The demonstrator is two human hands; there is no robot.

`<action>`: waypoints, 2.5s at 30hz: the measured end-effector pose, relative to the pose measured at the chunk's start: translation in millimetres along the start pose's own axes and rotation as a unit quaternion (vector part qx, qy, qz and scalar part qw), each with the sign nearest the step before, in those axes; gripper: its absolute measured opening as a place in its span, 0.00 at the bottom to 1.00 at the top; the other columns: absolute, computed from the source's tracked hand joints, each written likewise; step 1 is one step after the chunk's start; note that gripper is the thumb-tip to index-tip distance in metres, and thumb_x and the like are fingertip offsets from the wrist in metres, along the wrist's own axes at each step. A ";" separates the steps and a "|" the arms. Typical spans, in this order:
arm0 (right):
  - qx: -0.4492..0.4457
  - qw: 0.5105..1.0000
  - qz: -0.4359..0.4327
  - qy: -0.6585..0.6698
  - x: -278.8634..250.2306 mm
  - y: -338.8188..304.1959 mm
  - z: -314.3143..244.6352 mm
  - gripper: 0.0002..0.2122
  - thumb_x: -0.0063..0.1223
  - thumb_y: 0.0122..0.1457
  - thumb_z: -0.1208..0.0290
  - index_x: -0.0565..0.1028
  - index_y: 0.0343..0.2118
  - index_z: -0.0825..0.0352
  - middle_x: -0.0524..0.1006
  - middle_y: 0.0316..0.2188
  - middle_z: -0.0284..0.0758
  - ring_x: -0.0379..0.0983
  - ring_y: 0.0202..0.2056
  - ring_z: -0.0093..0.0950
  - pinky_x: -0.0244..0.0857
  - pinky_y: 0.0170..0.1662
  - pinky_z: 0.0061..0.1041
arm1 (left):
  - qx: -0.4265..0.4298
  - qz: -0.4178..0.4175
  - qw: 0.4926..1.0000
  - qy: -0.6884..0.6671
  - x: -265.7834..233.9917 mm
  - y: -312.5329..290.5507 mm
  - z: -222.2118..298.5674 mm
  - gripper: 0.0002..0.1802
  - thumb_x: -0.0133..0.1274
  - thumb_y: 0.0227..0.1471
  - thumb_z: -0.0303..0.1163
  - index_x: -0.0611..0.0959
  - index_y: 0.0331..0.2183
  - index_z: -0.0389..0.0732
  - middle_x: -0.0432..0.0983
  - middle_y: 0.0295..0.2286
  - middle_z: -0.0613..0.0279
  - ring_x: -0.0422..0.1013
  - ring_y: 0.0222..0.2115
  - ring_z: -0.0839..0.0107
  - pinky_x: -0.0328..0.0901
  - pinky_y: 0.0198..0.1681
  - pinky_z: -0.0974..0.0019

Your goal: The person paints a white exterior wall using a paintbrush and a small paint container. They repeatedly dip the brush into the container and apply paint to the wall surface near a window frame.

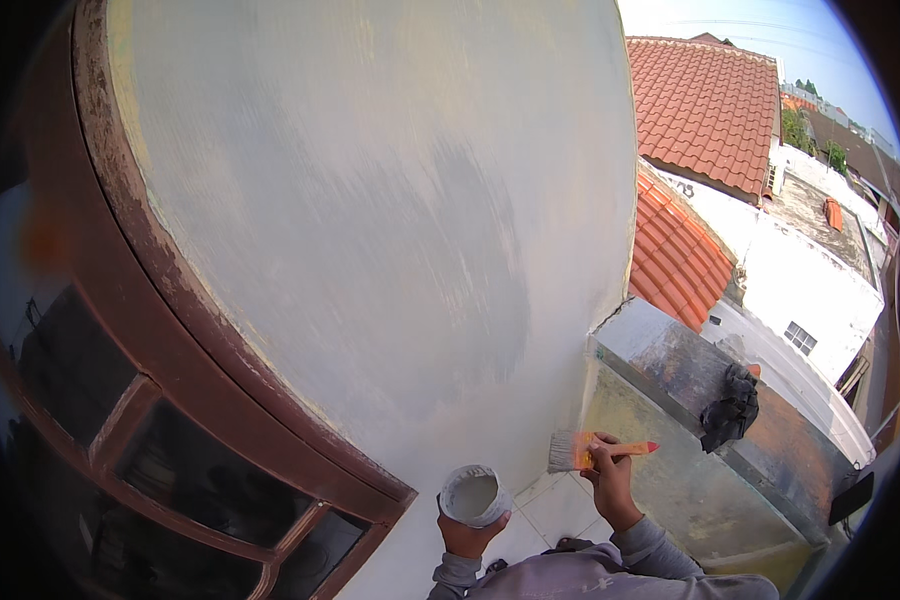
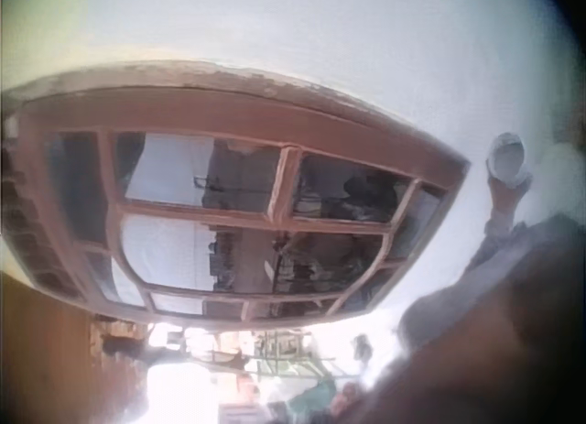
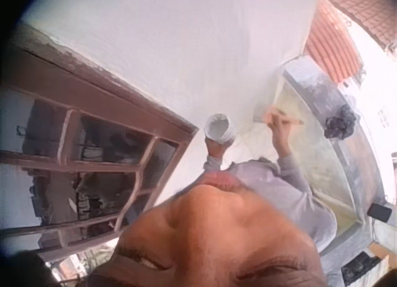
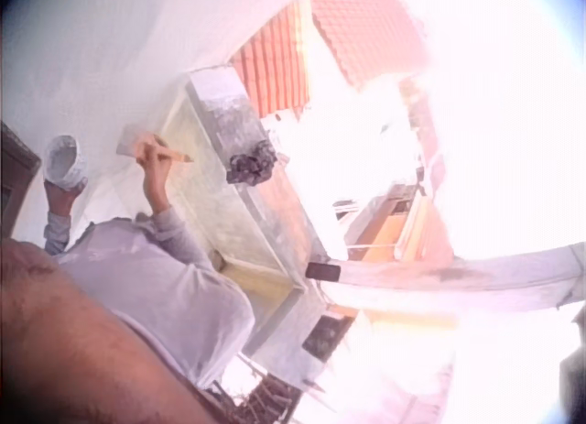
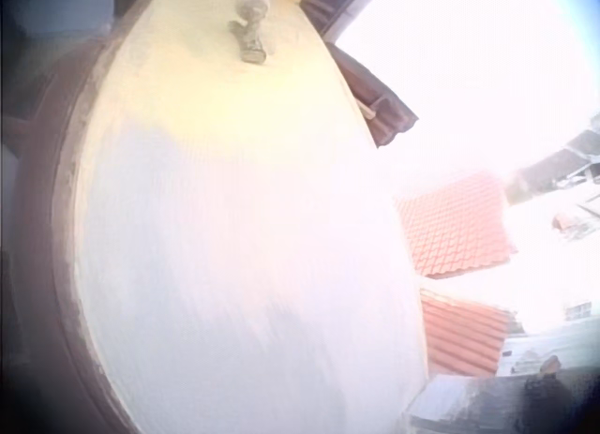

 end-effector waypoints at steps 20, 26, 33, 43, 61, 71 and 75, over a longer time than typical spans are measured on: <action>-0.130 0.623 -0.705 -0.312 168.1 -31.3 -56.5 0.14 0.62 0.69 0.63 0.82 0.54 0.62 0.83 0.45 0.35 0.82 0.41 0.31 0.77 0.43 0.28 | -0.060 0.164 0.984 0.039 -7.1 -74.6 27.9 0.47 0.80 0.36 0.29 0.77 0.59 0.39 0.83 0.49 0.57 0.78 0.50 0.66 0.74 0.54 0.60; -0.158 0.580 -0.729 -0.326 193.2 -56.3 -44.4 0.14 0.59 0.70 0.62 0.80 0.54 0.60 0.82 0.42 0.38 0.81 0.39 0.40 0.75 0.46 0.36 | -0.085 0.158 0.982 0.055 -37.5 -89.9 28.6 0.50 0.81 0.34 0.33 0.75 0.59 0.39 0.82 0.50 0.54 0.79 0.49 0.63 0.74 0.54 0.58; -0.188 0.562 -0.738 -0.321 209.4 -77.9 -17.2 0.13 0.55 0.71 0.58 0.77 0.45 0.63 0.81 0.38 0.40 0.80 0.36 0.43 0.74 0.43 0.38 | -0.090 0.126 0.982 0.112 -77.2 -99.2 15.0 0.58 0.84 0.29 0.43 0.71 0.59 0.36 0.81 0.50 0.47 0.81 0.49 0.56 0.76 0.54 0.55; -0.261 0.604 -0.658 -0.366 201.4 -93.7 2.9 0.14 0.50 0.73 0.58 0.73 0.45 0.66 0.78 0.36 0.43 0.79 0.34 0.46 0.74 0.39 0.42 | -0.054 -0.007 0.988 0.145 -108.9 -76.8 10.7 0.58 0.84 0.33 0.45 0.70 0.61 0.36 0.78 0.54 0.48 0.78 0.54 0.56 0.73 0.57 0.54; -0.262 0.732 -0.444 -0.446 171.8 -106.2 -56.6 0.07 0.60 0.66 0.69 0.80 0.43 0.65 0.80 0.37 0.39 0.80 0.36 0.42 0.75 0.40 0.38 | 0.041 -0.149 0.988 0.019 -74.1 -14.3 19.6 0.58 0.81 0.34 0.40 0.65 0.62 0.35 0.76 0.53 0.51 0.78 0.51 0.59 0.74 0.53 0.56; -0.279 0.653 -0.433 -0.556 171.9 -97.9 -53.1 0.06 0.59 0.66 0.70 0.79 0.42 0.64 0.78 0.31 0.39 0.78 0.30 0.44 0.72 0.34 0.40 | 0.053 -0.172 0.983 0.029 -60.8 -13.4 11.0 0.59 0.81 0.34 0.38 0.66 0.64 0.38 0.76 0.54 0.51 0.78 0.52 0.58 0.75 0.54 0.55; -0.283 0.656 -0.423 -0.557 164.4 -94.5 -48.8 0.07 0.60 0.65 0.70 0.77 0.41 0.65 0.77 0.29 0.39 0.77 0.29 0.44 0.71 0.33 0.41 | 0.074 -0.165 0.983 0.037 -52.5 -12.9 5.8 0.58 0.81 0.34 0.37 0.67 0.63 0.40 0.77 0.53 0.52 0.78 0.52 0.58 0.75 0.53 0.55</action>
Point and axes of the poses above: each hand's wrist, its own y-axis towards the middle knuckle, its own x-axis out of the palm, z = x × y, the point moved 1 cm from there along y, towards the middle knuckle
